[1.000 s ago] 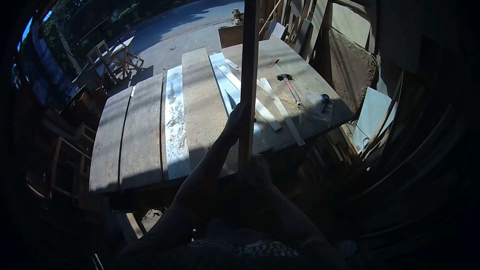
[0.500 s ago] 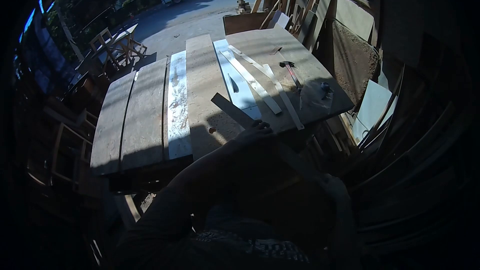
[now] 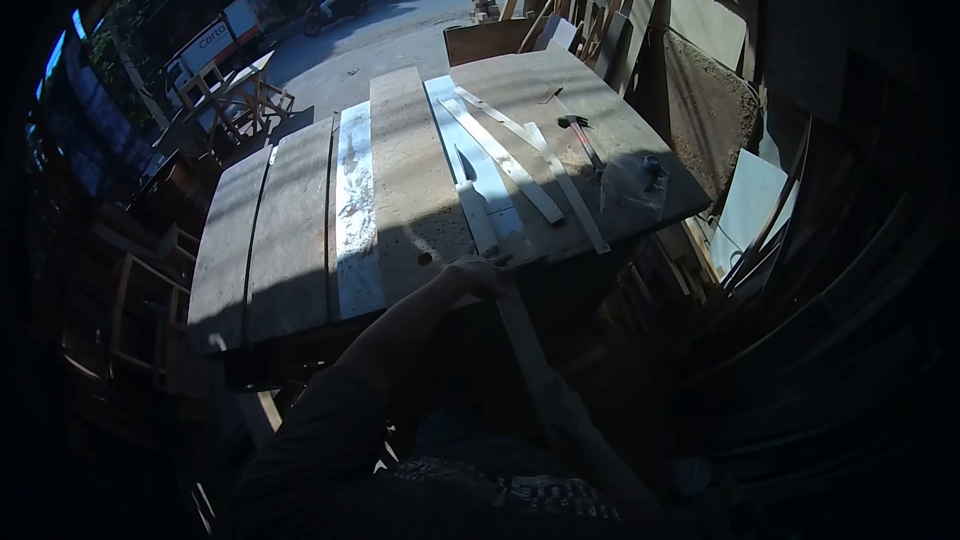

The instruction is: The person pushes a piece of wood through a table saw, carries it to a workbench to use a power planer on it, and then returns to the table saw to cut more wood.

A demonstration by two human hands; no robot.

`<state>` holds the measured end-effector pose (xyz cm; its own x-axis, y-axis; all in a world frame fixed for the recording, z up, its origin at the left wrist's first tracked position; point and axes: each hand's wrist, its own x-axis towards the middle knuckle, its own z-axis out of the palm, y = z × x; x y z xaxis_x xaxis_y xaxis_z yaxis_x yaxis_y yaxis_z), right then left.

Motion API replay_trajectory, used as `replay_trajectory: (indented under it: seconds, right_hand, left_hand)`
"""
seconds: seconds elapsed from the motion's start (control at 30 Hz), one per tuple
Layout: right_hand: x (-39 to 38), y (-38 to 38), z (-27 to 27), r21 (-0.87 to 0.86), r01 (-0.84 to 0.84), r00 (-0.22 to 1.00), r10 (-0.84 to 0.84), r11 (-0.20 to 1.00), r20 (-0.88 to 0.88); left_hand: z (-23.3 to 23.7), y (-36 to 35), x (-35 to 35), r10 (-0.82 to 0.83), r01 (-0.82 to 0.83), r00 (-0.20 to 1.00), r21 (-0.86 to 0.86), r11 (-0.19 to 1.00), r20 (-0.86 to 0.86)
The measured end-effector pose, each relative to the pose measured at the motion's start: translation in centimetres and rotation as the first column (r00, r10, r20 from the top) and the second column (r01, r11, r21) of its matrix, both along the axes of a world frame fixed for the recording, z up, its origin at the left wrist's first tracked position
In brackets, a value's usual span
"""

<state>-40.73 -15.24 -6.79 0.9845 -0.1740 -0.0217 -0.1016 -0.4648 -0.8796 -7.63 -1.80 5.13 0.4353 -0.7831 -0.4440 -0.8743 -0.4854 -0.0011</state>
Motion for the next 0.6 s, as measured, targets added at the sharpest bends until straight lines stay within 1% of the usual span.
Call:
replay_trajectory:
  seconds: [0.03,0.07,0.13,0.17,0.2,0.27,0.3,0.37,0.4,0.47,0.5,0.57,0.6]
  right_hand:
    - [0.7,0.4,0.0,-0.006,0.007,0.999,-0.007,1.0,-0.044]
    - [1.3,0.7,0.1,-0.013,0.013,0.996,-0.014,1.0,-0.088]
    - [2.2,1.3,-0.2,-0.019,0.028,0.997,-0.029,0.999,-0.075]
    - [2.6,1.4,-0.3,-0.027,0.045,0.997,-0.046,0.999,-0.058]
    - [3.1,1.7,0.7,-0.027,0.043,0.997,-0.045,0.999,-0.058]
    - [3.5,2.1,3.4,0.131,0.063,0.997,-0.057,0.989,-0.054]
    - [3.6,2.0,3.3,0.132,0.065,0.997,-0.058,0.989,-0.054]
    - [4.1,1.9,3.0,0.067,0.067,0.988,-0.057,0.996,-0.143]
    - [4.2,2.0,3.7,0.068,0.068,0.988,-0.057,0.995,-0.143]
    - [4.5,2.3,5.2,0.151,0.115,0.957,-0.069,0.982,-0.282]
    - [4.7,2.3,4.9,0.152,0.115,0.957,-0.069,0.982,-0.281]
    - [5.0,2.2,3.7,0.073,0.097,0.973,-0.079,0.993,-0.216]
    - [5.3,2.2,3.3,0.074,0.097,0.973,-0.079,0.993,-0.216]
  left_hand:
    - [-0.2,0.3,0.3,0.079,-0.084,0.996,-0.101,0.991,-0.048]
    - [-0.4,0.3,0.5,0.08,-0.085,0.996,-0.1,0.991,-0.046]
    - [1.3,0.2,-0.8,0.148,-0.148,0.989,-0.03,0.989,0.024]
    - [1.4,0.2,-0.8,0.15,-0.149,0.988,-0.031,0.988,0.023]
    - [1.5,0.1,-0.7,0.169,-0.169,0.985,-0.026,0.985,0.02]
    - [1.5,0.2,-0.5,0.187,-0.187,0.982,-0.018,0.982,0.014]
    - [1.6,0.2,-0.4,0.195,-0.195,0.981,-0.028,0.98,0.011]
    - [1.5,0.2,0.0,0.202,-0.201,0.979,-0.037,0.979,0.01]
    - [1.2,0.2,0.1,0.208,-0.208,0.978,-0.05,0.977,0.006]
    - [0.8,0.2,0.2,0.213,-0.213,0.977,-0.061,0.975,0.004]
    - [0.8,0.1,0.2,0.227,-0.227,0.974,-0.079,0.971,0.001]
    - [0.2,0.2,0.1,0.241,-0.24,0.97,-0.095,0.966,-0.003]
    - [-0.4,0.3,0.0,0.274,-0.268,0.962,-0.173,0.948,0.008]
